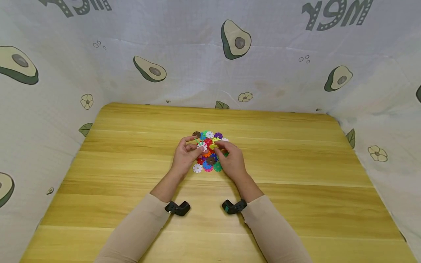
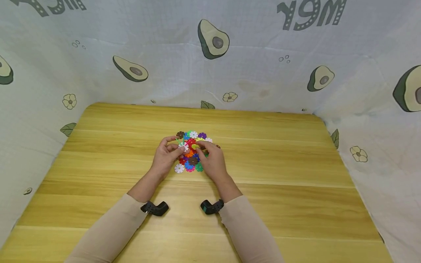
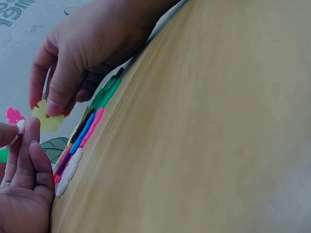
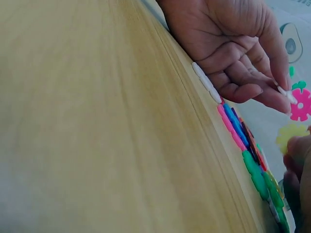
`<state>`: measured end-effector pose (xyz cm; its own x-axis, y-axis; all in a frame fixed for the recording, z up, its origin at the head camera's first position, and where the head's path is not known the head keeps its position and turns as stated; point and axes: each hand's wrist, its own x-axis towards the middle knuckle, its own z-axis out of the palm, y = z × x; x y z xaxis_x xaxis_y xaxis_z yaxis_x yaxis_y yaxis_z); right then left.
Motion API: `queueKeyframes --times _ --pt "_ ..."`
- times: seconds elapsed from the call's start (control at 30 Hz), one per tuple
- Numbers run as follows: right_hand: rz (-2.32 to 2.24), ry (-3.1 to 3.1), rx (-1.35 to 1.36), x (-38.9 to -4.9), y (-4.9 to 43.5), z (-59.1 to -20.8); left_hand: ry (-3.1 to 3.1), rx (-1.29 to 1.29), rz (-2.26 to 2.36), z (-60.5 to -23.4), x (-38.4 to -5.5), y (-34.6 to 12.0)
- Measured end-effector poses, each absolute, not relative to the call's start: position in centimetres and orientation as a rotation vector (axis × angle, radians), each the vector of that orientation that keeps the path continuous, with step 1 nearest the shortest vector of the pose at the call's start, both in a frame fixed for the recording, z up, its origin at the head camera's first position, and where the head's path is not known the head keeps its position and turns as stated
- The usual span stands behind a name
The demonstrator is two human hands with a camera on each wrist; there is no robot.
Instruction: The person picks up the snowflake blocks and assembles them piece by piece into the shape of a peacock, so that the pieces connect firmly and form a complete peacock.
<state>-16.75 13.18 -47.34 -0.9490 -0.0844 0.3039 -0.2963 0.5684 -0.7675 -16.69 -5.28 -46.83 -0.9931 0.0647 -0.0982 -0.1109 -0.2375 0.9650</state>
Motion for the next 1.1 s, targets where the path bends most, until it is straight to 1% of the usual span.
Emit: queueKeyframes --times 0.3,0.57,0.73,0.83,0.97,1.1 --pt "1.462 -2.424 0.422 -16.72 13.14 -47.62 1.886 -0.057 2.351 -46.80 -16.75 -5.34" --pt "1.332 -2.310 0.618 -16.87 13.17 -47.66 1.961 0.018 2.321 -46.82 -16.77 -5.40" --pt "1.245 -2.259 0.674 -16.82 13.00 -47.61 2.015 0.049 2.312 -46.79 -16.64 -5.43" --pt "1.232 -2.304 0.646 -16.71 12.89 -47.45 2.014 0.035 2.316 -46.78 -16.60 -5.35" --pt "1.250 -2.456 0.472 -16.68 12.94 -47.23 1.967 -0.025 2.343 -46.84 -16.69 -5.16" --pt "1.174 -2.610 0.328 -16.96 13.23 -47.15 1.913 -0.086 2.389 -46.88 -16.75 -5.08"
